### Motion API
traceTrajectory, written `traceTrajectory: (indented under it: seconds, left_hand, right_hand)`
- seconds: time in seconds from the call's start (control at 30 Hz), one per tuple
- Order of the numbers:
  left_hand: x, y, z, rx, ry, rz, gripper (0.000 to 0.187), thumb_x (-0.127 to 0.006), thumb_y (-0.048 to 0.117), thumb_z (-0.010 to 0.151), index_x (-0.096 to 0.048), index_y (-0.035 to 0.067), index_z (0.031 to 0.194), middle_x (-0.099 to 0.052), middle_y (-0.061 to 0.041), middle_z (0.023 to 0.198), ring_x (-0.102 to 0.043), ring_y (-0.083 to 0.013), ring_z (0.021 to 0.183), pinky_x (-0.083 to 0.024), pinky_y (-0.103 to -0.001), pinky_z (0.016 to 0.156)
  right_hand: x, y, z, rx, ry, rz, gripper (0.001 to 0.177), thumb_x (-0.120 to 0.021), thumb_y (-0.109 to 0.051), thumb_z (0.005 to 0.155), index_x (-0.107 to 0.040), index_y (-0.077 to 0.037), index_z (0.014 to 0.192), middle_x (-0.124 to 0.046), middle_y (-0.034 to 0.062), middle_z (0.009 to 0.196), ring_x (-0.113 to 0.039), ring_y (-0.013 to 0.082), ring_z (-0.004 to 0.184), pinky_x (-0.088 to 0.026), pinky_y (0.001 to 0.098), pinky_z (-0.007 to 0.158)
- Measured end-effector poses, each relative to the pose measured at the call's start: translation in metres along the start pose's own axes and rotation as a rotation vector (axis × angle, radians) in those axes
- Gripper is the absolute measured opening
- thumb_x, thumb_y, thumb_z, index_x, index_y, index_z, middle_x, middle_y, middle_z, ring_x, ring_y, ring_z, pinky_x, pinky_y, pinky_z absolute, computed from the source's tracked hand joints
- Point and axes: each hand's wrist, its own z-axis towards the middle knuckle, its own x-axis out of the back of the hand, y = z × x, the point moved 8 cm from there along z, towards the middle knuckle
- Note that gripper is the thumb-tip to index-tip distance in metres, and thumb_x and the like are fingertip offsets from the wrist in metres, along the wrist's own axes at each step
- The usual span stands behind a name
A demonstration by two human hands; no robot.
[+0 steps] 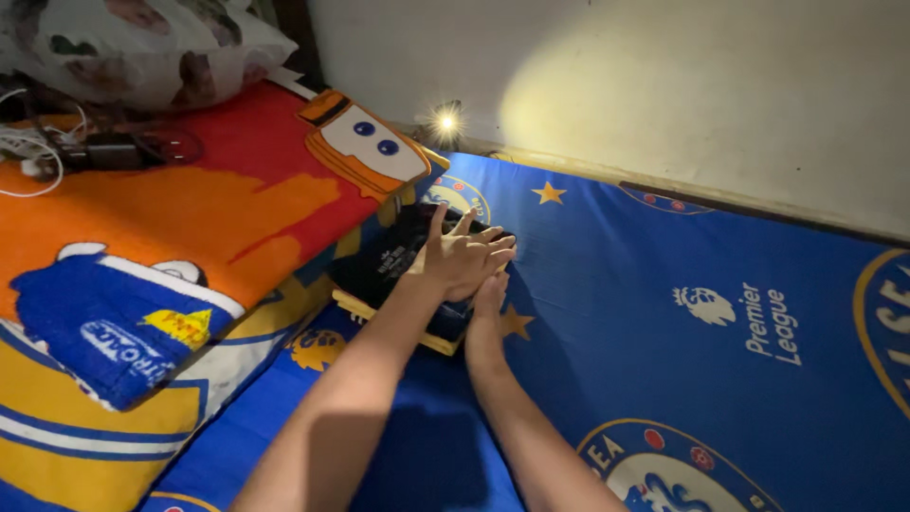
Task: The person folds a black shirt and a light blue shirt by hand on a bed, placing each folded item onto a stack.
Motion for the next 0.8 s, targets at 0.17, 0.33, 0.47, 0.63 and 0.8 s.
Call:
traceTrajectory:
  seconds: [0.17,0.33,0.47,0.63,0.8]
  left_hand:
    - [-0.006,0.001,-0.003,-0.011,-0.107,0.075,0.051,-0.033,0.043,0.101,-0.039,0.041,0.151,-0.031,0.004,0.164,-0.026,-0.0353,0.151,-0.007,-0.069,0.118]
    - [-0.002,-0.001,-0.002,0.042,0.043,-0.170,0.054,-0.031,0.041,0.104,-0.039,0.025,0.154,-0.037,-0.002,0.162,-0.031,-0.0310,0.151,-0.016,-0.059,0.120]
    - [0.001,-0.004,-0.011,0.098,0.038,-0.176,0.053,-0.031,0.040,0.103,-0.040,0.028,0.154,-0.038,0.000,0.162,-0.031,-0.0296,0.151,-0.013,-0.061,0.121]
    - [0.028,0.007,-0.004,0.108,-0.116,-0.039,0.054,-0.030,0.047,0.104,-0.042,0.028,0.153,-0.040,-0.003,0.159,-0.029,-0.0364,0.150,-0.008,-0.062,0.123]
    - [0.054,-0.025,-0.014,0.151,-0.052,0.087,0.049,-0.030,0.044,0.107,-0.050,0.027,0.149,-0.044,-0.010,0.156,-0.030,-0.0381,0.151,-0.011,-0.063,0.122]
  right_hand:
    - [-0.001,-0.001,0.000,-0.169,-0.046,0.169,0.082,-0.027,-0.065,0.103,-0.021,-0.006,0.161,-0.028,0.0089,0.167,-0.025,0.0218,0.155,-0.020,0.0337,0.125]
    - [0.000,0.005,0.025,-0.161,-0.095,0.331,0.079,-0.028,-0.063,0.102,-0.028,-0.011,0.162,-0.044,0.0128,0.158,-0.046,0.0253,0.139,-0.034,0.0347,0.108]
    - [-0.002,0.027,0.040,-0.201,-0.116,0.434,0.075,-0.028,-0.061,0.101,-0.026,-0.015,0.160,-0.043,0.0077,0.158,-0.043,0.0215,0.144,-0.036,0.0349,0.117]
    - [0.032,0.036,0.044,-0.142,0.048,0.255,0.080,-0.024,-0.064,0.104,-0.025,-0.010,0.162,-0.032,0.0095,0.166,-0.032,0.0219,0.151,-0.024,0.0341,0.123]
    - [0.067,-0.014,0.034,-0.114,0.270,0.209,0.084,-0.024,-0.066,0.102,-0.016,-0.009,0.163,-0.015,0.0053,0.174,-0.017,0.0203,0.158,-0.015,0.0372,0.124]
